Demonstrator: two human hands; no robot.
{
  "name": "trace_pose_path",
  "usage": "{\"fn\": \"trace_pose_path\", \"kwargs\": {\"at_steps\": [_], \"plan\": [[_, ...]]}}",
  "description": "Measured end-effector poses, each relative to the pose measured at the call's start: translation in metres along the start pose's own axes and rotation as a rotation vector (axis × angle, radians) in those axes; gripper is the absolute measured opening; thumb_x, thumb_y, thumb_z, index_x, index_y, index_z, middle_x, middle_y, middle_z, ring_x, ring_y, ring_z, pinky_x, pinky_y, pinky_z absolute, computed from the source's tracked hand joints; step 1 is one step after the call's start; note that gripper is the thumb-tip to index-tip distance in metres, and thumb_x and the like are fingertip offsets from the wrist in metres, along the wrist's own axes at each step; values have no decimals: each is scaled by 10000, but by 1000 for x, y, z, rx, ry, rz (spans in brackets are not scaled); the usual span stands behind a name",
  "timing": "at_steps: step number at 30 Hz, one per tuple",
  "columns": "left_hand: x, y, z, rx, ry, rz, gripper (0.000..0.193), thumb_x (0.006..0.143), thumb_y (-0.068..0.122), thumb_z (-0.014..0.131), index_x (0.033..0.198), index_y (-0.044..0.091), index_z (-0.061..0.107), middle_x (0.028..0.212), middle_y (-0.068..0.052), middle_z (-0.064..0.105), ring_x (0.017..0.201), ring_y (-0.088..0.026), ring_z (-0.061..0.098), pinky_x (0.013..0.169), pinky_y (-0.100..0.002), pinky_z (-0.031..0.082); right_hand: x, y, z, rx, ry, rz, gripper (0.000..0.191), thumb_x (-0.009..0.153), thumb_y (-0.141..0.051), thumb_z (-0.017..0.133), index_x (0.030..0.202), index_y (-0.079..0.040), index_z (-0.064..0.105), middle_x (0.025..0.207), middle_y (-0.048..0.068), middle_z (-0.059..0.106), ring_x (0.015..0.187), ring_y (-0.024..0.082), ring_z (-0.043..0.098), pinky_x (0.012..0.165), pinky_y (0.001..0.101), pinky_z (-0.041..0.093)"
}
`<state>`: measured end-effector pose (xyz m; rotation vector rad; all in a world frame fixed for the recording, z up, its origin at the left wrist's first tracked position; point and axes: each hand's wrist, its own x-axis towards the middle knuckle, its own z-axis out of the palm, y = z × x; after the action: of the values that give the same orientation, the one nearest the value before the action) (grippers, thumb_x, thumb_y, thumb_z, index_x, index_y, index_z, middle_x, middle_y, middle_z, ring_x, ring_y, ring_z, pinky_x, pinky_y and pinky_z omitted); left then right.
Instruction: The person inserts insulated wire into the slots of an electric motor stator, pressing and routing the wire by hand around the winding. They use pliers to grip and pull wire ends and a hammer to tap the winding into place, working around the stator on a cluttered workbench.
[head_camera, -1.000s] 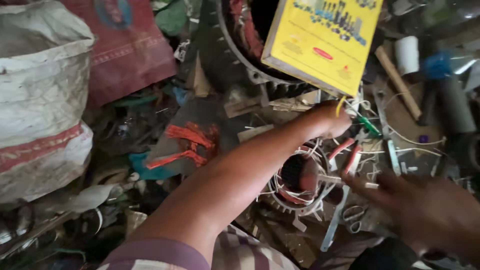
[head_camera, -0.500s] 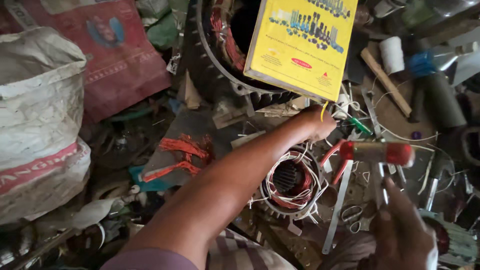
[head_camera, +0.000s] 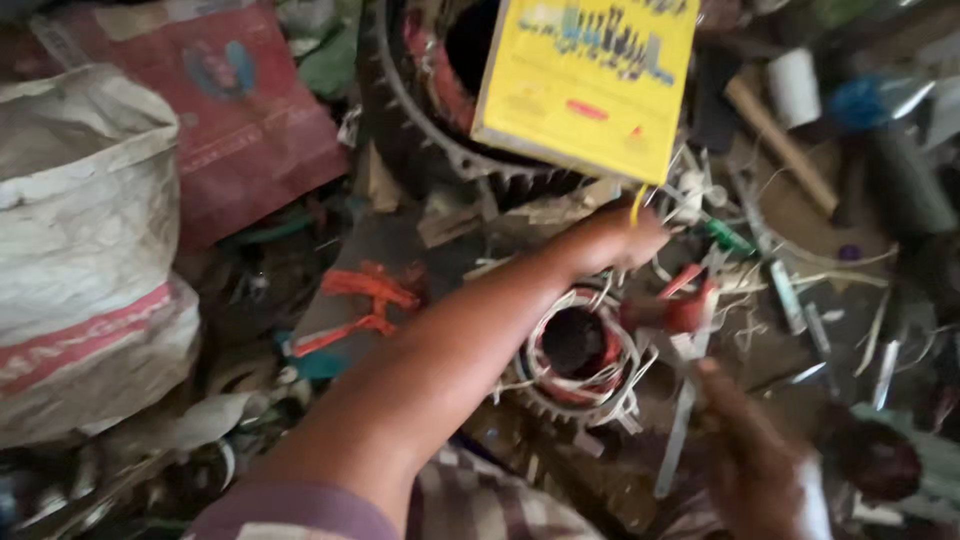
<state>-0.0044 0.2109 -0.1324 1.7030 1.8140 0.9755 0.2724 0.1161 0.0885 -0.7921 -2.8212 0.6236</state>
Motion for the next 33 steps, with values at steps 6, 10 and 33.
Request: {"fn": "trace_pose_path", "kwargs": {"at_steps": [6,10,33], "plan": [[2,4,-2,371,-141,53,194,717,137,633,809,35,769,830,-190,739,726,-327,726,607,-439,562,8,3,3,-87,-53,142,474,948,-26,632,1400,-168,662,987,146,721,840,222,718,746,343,593],[-1,5,-6,345,-80,46,226,780,181,632,839,28,787,879,-197,746,752,-355,730,659,-471,569,9,14,3,-74,82,-43,467,989,9,602,1431,-136,642,1035,169,720,880,228,726,769,348,582],[7,15,-13,3,-154,-223,269,818,191,551,891,53,770,910,-196,745,790,-331,745,686,-450,561,98,-34,-56,-222,-771,-136,561,921,-248,664,1473,-339,629,978,81,797,780,226,716,700,373,585]]}}
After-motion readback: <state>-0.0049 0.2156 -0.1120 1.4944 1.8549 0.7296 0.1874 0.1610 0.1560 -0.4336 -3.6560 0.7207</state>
